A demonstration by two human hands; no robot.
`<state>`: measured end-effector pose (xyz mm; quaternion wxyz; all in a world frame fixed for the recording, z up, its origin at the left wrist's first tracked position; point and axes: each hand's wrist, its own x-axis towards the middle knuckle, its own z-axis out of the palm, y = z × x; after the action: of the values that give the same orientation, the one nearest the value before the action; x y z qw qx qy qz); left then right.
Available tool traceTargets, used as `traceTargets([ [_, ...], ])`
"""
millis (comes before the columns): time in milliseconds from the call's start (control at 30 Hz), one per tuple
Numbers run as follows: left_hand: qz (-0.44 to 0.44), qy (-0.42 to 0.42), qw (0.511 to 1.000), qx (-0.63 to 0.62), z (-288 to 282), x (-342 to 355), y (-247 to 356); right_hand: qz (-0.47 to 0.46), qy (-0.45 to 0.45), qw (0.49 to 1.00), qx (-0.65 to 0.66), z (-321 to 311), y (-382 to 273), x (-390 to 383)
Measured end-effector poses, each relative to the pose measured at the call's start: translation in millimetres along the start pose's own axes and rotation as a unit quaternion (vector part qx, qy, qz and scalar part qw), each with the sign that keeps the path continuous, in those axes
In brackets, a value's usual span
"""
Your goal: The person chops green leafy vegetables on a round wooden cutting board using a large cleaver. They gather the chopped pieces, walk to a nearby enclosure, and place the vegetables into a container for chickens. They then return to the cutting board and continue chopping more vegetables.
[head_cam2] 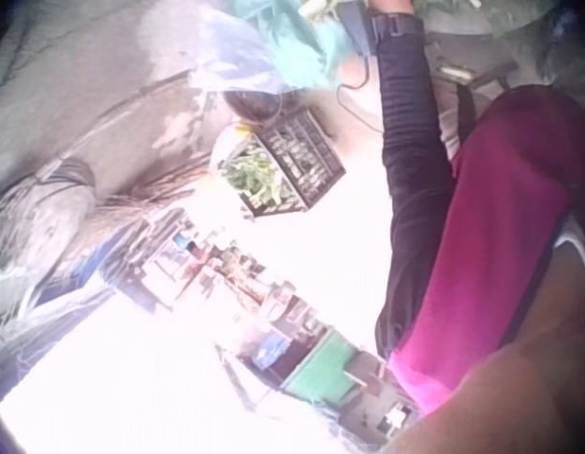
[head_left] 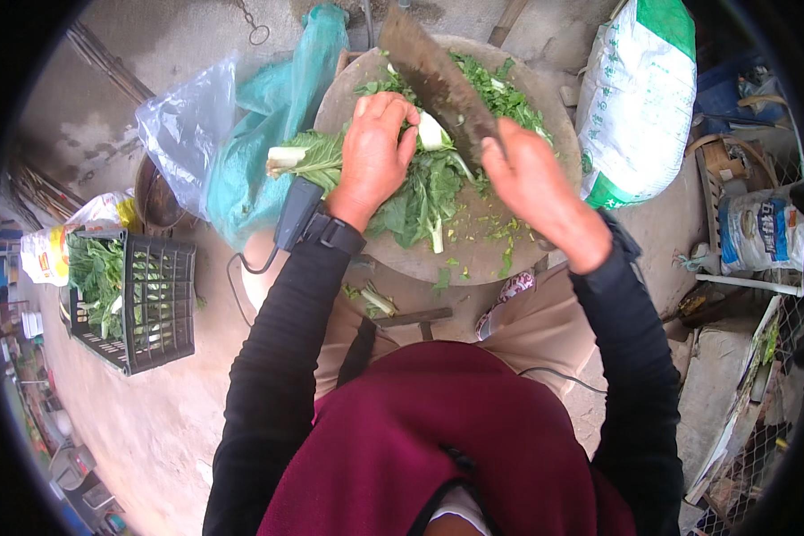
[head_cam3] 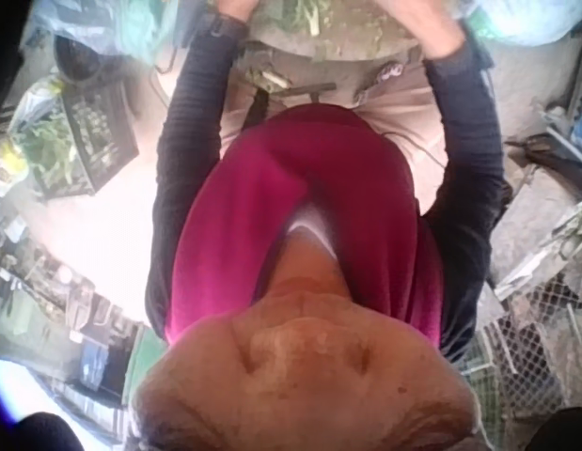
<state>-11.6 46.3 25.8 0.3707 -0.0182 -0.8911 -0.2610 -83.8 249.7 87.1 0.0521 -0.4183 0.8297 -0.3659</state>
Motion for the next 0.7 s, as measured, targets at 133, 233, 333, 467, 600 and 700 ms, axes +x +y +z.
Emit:
traceTargets([
  [133, -0.003, 0.006, 1.0, 0.016, 8.3, -3.4, -2.7, -0.025, -0.053, 0.996, -0.073, -39.3, -22.6, -24.4],
  [233, -0.013, -0.012, 1.0, 0.004, 12.8, -4.3, -7.2, -0.011, -0.09, 0.993, -0.075, -35.9, -18.8, -23.9],
  [333, -0.018, -0.023, 1.0, 0.003, 14.5, -4.4, -9.0, -0.027, -0.061, 0.997, -0.05, 1.3, 0.7, -2.2],
  [467, -0.008, -0.005, 1.0, 0.0, 13.1, -5.2, -7.3, 0.051, -0.044, 0.998, -0.002, 41.7, 19.9, 22.9],
  [600, -0.003, 0.019, 1.0, -0.016, 11.9, -8.1, -4.5, -0.03, -0.01, 0.999, -0.021, 14.0, 7.9, 16.7],
  [700, -0.001, 0.033, 0.999, 0.0, 11.7, -8.7, -4.3, 0.006, -0.058, 0.998, -0.019, -27.1, -17.5, -10.0],
])
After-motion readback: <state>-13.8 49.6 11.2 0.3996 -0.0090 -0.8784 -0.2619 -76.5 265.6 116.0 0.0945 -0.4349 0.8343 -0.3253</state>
